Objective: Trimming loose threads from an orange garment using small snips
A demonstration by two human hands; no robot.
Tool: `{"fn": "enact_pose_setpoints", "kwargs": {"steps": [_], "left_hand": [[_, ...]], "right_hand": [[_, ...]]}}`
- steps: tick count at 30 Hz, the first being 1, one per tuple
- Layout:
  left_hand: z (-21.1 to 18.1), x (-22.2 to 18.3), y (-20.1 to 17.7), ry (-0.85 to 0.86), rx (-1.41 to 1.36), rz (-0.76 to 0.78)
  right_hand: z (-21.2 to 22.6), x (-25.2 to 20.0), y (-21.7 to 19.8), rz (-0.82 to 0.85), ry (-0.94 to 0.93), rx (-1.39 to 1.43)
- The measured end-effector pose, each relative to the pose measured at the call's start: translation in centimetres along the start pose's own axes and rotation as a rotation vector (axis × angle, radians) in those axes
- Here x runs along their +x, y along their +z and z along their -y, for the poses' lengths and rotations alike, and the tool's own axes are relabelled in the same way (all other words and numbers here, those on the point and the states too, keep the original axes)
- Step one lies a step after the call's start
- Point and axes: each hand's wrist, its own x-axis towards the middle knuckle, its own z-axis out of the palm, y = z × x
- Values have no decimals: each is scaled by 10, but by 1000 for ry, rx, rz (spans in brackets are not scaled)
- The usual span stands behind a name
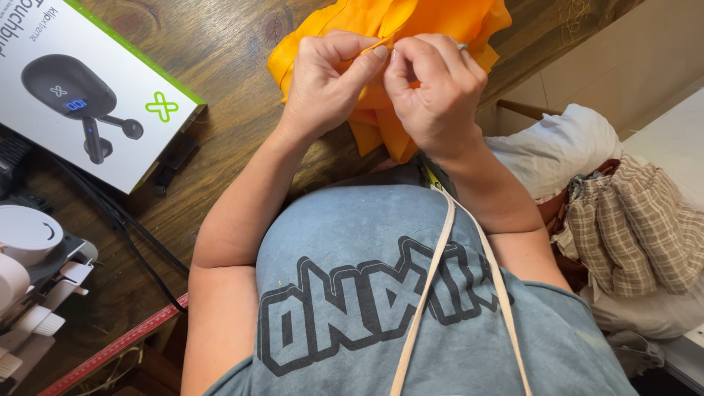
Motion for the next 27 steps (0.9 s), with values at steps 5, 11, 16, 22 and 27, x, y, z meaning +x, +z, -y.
{"fn": "enact_pose_setpoints", "kwargs": {"steps": [5,11,16,22,27], "left_hand": [[4,-1,2,-215,-261,35],[4,-1,0,-270,-417,58],[10,-1,2,-286,-487,32],[7,-1,2,-261,-472,25],[4,1,5,-226,-370,37]], "right_hand": [[2,1,-6,-35,93,256],[0,-3,-16,-40,210,376],[-4,-3,-15,-73,180,337],[-4,-2,-7,-40,22,191],[-4,2,-3,-28,-108,-57]]}}
